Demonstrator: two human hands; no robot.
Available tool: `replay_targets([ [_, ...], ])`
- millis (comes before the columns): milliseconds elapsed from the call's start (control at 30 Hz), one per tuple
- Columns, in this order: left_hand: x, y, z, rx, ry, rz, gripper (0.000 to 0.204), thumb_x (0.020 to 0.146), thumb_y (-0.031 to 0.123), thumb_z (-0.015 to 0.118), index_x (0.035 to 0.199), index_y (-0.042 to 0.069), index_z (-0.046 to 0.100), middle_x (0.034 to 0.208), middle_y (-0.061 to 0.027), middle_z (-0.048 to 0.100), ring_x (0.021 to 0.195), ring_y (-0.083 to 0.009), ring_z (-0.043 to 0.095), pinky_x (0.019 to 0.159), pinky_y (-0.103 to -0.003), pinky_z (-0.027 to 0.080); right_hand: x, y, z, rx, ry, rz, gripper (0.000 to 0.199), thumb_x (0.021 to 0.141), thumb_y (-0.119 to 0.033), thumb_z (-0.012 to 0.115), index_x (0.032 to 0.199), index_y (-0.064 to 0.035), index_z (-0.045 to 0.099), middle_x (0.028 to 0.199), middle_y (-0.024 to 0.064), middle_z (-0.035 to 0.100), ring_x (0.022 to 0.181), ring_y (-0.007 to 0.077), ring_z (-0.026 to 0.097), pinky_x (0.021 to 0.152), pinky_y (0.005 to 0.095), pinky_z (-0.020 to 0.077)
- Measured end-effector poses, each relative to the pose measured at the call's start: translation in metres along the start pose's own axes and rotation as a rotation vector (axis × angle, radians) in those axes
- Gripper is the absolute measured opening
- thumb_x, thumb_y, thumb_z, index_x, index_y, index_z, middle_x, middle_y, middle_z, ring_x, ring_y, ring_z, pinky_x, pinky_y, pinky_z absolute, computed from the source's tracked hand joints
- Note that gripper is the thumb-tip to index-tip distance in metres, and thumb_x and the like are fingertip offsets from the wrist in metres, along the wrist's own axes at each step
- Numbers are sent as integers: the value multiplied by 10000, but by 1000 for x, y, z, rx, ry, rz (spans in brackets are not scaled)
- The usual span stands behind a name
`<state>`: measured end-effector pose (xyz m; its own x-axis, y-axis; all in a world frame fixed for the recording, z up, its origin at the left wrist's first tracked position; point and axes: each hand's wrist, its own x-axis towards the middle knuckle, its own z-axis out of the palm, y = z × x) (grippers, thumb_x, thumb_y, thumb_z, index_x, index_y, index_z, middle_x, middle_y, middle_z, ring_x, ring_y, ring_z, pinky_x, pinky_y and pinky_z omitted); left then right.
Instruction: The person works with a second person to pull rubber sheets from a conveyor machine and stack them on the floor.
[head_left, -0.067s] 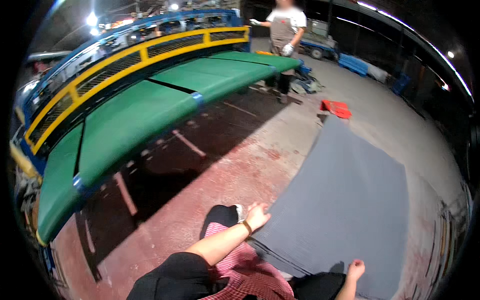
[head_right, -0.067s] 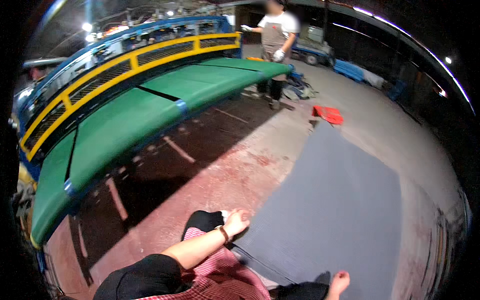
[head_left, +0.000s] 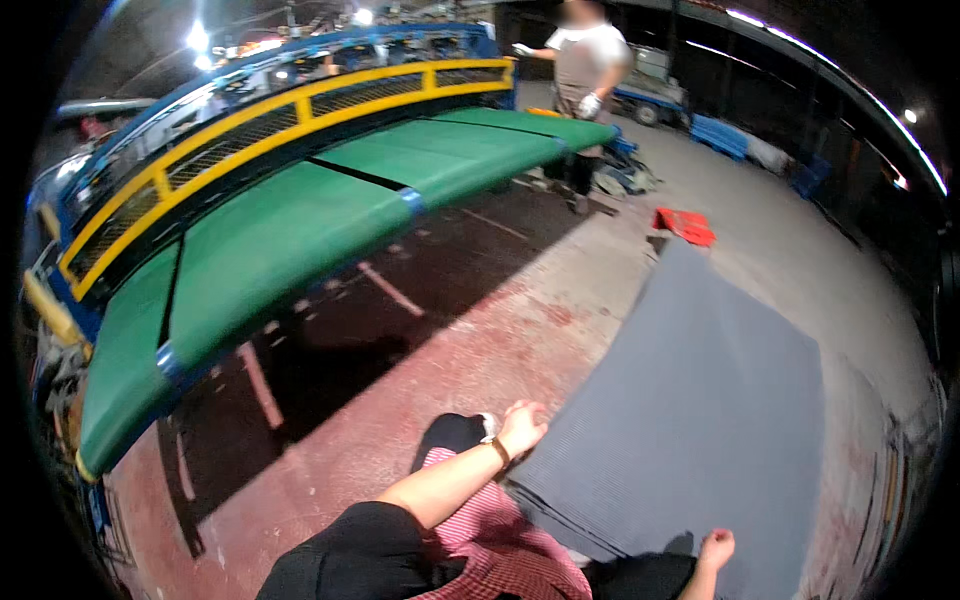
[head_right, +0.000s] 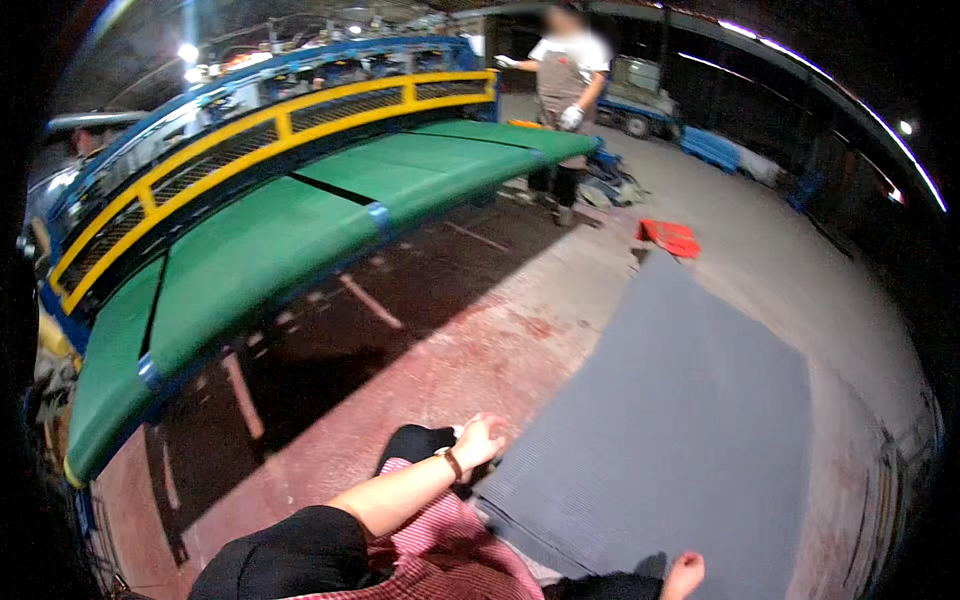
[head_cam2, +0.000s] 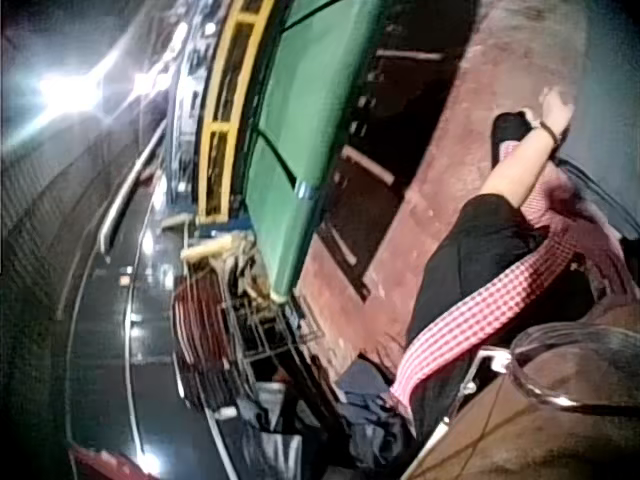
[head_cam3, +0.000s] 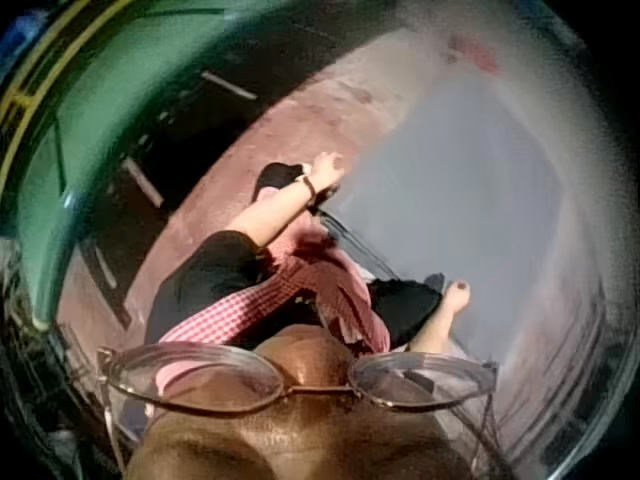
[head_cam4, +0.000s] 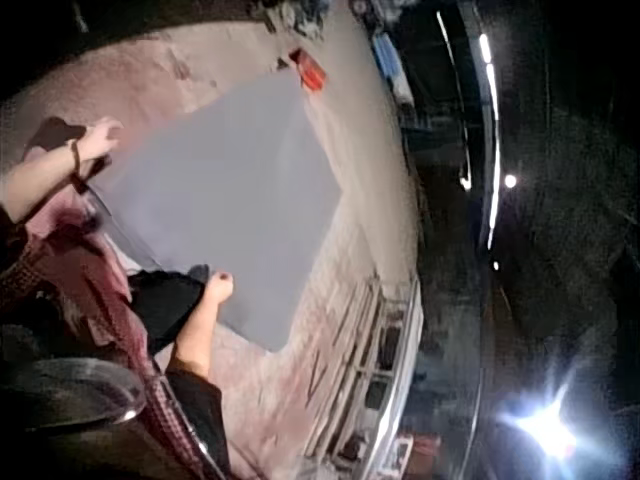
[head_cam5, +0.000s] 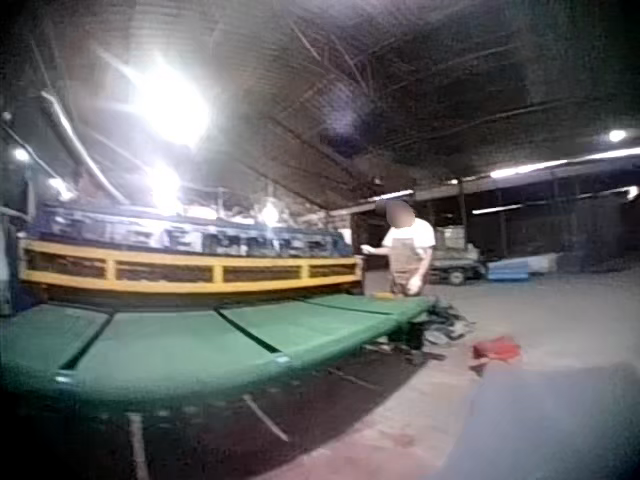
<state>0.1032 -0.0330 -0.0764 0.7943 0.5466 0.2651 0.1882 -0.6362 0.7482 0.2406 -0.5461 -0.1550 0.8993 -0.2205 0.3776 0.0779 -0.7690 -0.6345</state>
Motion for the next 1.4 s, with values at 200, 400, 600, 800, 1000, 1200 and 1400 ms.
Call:
replay_targets([
  [200,-5,-26,-95,121,144,60,211,694,66,494,893,44,556,789,-147,515,688,-264,548,633,-331,453,-25,-102,-43,-202,-205,68,243,706,-246,542,757,-19,612,754,176,600,741,323,573,690,390,451],
  [400,-13,-26,-92,1,204,7,146,681,82,509,802,42,581,738,-126,528,658,-259,550,609,-342,451,-22,-110,-57,-331,-229,75,286,702,-276,524,755,-12,618,740,193,602,716,345,582,659,412,464],
  [600,-12,-33,-92,129,139,63,166,671,106,508,807,48,584,790,-136,548,726,-287,560,651,-359,457,-23,-125,-55,-430,-298,135,315,730,-287,469,717,-13,624,708,202,599,696,364,585,644,433,471],
  [800,-14,-30,-95,161,15,-36,193,657,135,520,824,58,578,805,-146,545,770,-304,555,685,-388,452,-24,-125,-56,-471,-404,134,295,723,-250,468,778,-6,625,757,212,596,743,362,583,683,410,469],
  [1000,-13,-29,-92,276,19,21,160,658,142,527,781,82,609,793,-139,569,754,-300,564,676,-382,454,-22,-92,-32,-342,-229,184,159,677,-101,521,731,27,598,737,228,583,759,374,570,681,411,458],
  [1200,-9,-32,-89,288,3,79,137,658,141,541,746,63,612,767,-152,571,748,-304,562,665,-387,452,-21,-105,-38,-373,-282,322,161,643,-129,549,725,-7,613,788,191,597,778,336,579,693,392,461],
  [1400,-9,-34,-91,316,10,51,108,638,106,562,711,41,608,729,-158,569,695,-288,568,638,-357,457,-19,-124,-46,-427,-437,405,224,668,-170,532,841,-61,623,914,166,593,888,292,566,760,367,457],
])
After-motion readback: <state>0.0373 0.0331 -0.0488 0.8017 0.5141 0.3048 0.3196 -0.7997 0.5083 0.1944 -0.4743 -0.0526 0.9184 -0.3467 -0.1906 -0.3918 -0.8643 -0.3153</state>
